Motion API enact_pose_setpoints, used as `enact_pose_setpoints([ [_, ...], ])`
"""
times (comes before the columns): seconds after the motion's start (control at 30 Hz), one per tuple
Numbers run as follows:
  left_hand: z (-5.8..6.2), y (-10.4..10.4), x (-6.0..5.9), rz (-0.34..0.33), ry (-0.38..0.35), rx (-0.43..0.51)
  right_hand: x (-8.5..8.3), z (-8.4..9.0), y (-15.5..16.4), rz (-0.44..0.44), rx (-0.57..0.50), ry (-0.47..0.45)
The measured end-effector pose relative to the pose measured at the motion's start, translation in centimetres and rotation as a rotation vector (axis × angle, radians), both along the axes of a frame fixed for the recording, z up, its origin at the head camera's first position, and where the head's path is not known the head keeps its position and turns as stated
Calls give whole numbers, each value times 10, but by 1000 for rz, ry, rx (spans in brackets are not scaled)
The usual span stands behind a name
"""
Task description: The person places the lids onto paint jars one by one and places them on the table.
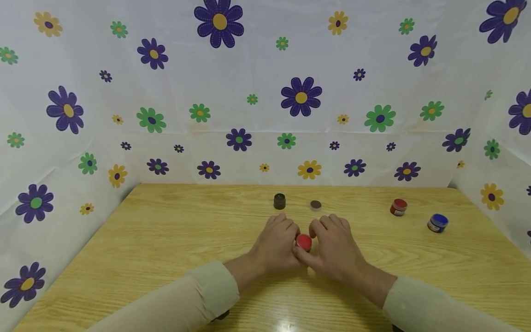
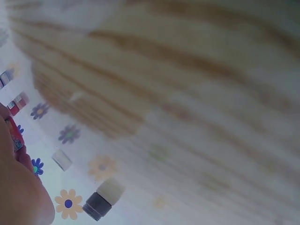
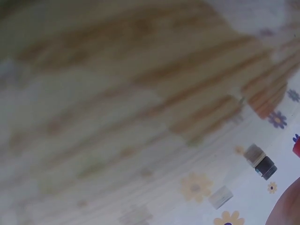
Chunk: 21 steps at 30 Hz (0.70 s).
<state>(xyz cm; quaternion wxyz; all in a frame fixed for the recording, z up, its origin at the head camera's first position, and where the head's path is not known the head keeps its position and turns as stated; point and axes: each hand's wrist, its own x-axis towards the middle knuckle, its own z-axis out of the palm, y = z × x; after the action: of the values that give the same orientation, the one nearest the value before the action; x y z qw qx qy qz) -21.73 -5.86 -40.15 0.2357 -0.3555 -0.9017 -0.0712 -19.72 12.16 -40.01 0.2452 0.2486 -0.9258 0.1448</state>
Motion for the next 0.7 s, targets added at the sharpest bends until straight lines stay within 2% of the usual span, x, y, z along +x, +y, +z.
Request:
enact_pose_setpoints([
  [0.1, 0, -1, 1, 14, -50, 15, 0, 0, 0, 24, -26, -16],
  [0.2, 0, -1, 1, 18, -68, 31, 0, 0, 0, 57, -41, -19],
  [0.4, 1, -1, 1, 5, -49, 35, 1, 0, 0, 84, -40, -4],
  [0.7, 1, -1, 0, -8, -51, 24, 1, 0, -2, 65, -22, 8],
])
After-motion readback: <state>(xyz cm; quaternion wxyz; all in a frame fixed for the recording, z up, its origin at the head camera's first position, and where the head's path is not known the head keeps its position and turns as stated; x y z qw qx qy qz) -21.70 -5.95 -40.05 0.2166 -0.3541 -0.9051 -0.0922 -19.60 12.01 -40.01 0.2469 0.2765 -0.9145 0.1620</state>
